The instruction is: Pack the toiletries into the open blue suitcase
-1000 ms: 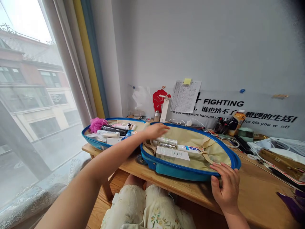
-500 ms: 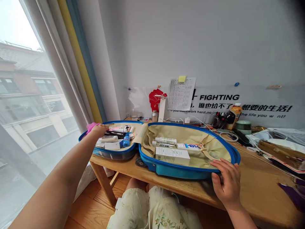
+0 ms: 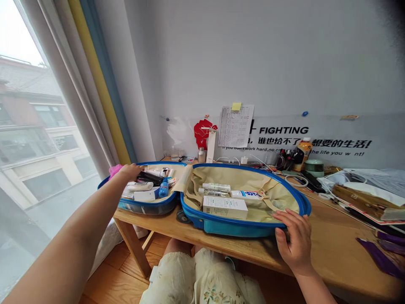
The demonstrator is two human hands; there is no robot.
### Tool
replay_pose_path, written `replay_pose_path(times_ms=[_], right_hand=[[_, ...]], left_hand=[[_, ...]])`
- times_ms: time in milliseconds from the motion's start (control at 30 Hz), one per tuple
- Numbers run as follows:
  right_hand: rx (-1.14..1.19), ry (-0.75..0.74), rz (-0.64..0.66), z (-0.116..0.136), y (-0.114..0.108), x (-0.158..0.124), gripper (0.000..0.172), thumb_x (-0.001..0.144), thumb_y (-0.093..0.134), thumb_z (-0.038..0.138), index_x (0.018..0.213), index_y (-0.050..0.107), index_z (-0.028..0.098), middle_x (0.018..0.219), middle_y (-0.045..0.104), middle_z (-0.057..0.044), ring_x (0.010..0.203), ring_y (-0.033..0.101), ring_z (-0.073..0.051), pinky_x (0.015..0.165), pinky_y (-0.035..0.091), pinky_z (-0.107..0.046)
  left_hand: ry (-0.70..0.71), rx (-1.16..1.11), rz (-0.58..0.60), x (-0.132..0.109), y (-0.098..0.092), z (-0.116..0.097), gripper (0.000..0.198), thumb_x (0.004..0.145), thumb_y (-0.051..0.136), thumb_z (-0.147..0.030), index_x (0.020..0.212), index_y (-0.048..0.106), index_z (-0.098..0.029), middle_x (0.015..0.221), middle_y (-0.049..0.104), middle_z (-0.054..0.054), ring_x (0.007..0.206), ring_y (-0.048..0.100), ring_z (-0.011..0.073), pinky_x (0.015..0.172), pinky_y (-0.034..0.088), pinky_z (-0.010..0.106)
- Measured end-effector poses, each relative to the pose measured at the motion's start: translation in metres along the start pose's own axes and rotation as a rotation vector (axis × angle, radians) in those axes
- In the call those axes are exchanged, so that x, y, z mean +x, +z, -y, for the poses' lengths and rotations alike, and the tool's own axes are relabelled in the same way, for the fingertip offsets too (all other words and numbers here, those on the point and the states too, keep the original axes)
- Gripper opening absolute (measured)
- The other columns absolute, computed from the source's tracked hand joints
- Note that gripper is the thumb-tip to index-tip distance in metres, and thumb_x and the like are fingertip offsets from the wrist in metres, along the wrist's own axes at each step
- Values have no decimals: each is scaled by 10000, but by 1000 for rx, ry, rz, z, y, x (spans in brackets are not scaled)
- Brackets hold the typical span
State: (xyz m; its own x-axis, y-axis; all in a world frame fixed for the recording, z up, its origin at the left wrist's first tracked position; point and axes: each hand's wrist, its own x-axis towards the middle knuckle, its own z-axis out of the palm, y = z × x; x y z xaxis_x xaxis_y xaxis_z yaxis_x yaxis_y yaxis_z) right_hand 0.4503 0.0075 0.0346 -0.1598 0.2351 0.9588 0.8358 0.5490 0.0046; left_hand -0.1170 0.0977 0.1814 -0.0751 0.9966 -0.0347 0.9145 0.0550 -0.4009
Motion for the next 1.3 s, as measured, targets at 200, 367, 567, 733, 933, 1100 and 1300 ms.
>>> replay_pose_path(times_ms=[200, 367, 567, 733, 933, 1100, 1300], right_hand=[[15, 12, 0, 0, 1, -1, 234, 931, 426, 329, 1023, 611, 218, 995, 677, -83, 1112, 588, -261, 1068, 314, -482], [19, 6, -17, 2, 1, 0, 234, 933, 422, 324, 1024, 612, 221, 980, 677, -80, 1096, 591, -259, 1071, 308, -476], [0, -15, 4, 0, 0, 0, 250, 936, 413, 315, 1060, 595, 197, 995, 669, -105, 1100, 575, -275, 1061, 310, -487], [-3, -10, 8, -1, 0, -1, 236, 925, 425, 319, 1057, 594, 219, 1001, 673, -85, 1102, 584, -269, 1055, 315, -476], [13, -9, -9, -1, 1, 0, 239, 932, 414, 322, 1045, 599, 220, 988, 677, -81, 1092, 589, -260, 1059, 312, -469], [7, 3, 19, -3, 1, -2, 248, 933, 418, 342, 1043, 606, 223, 998, 677, -83, 1112, 589, -269, 1065, 308, -482], [8, -12, 0, -2, 1, 0, 244, 939, 406, 330, 1030, 601, 215, 990, 680, -86, 1101, 591, -268, 1055, 320, -482]], left_hand=[[34, -33, -96, -20, -34, 16, 532, 773, 591, -313, 1293, 518, -230, 1282, 619, 105, 1203, 554, 275, 986, 438, 354], [218, -373, -171, -38, -82, -19, 660, 753, 558, -522, 1315, 486, -183, 1257, 629, 94, 1127, 580, 272, 969, 452, 338], [637, -601, -17, -68, -120, -144, 620, 815, 539, -538, 1330, 461, -200, 1263, 618, 64, 1076, 596, 224, 938, 450, 301], [827, -467, 149, -65, -111, -227, 561, 813, 611, -487, 1289, 516, -205, 1231, 642, 71, 1066, 603, 214, 906, 459, 285], [846, -346, 209, -63, -93, -256, 381, 798, 638, -353, 1139, 651, -185, 1155, 666, 81, 992, 630, 222, 859, 481, 294], [809, -369, 199, -66, -91, -261, 418, 777, 663, -270, 1186, 620, -197, 1150, 674, 60, 983, 634, 215, 834, 485, 283], [765, -368, 110, -65, -86, -268, 348, 752, 682, -216, 1097, 639, -235, 1087, 684, 42, 973, 646, 258, 807, 490, 334]])
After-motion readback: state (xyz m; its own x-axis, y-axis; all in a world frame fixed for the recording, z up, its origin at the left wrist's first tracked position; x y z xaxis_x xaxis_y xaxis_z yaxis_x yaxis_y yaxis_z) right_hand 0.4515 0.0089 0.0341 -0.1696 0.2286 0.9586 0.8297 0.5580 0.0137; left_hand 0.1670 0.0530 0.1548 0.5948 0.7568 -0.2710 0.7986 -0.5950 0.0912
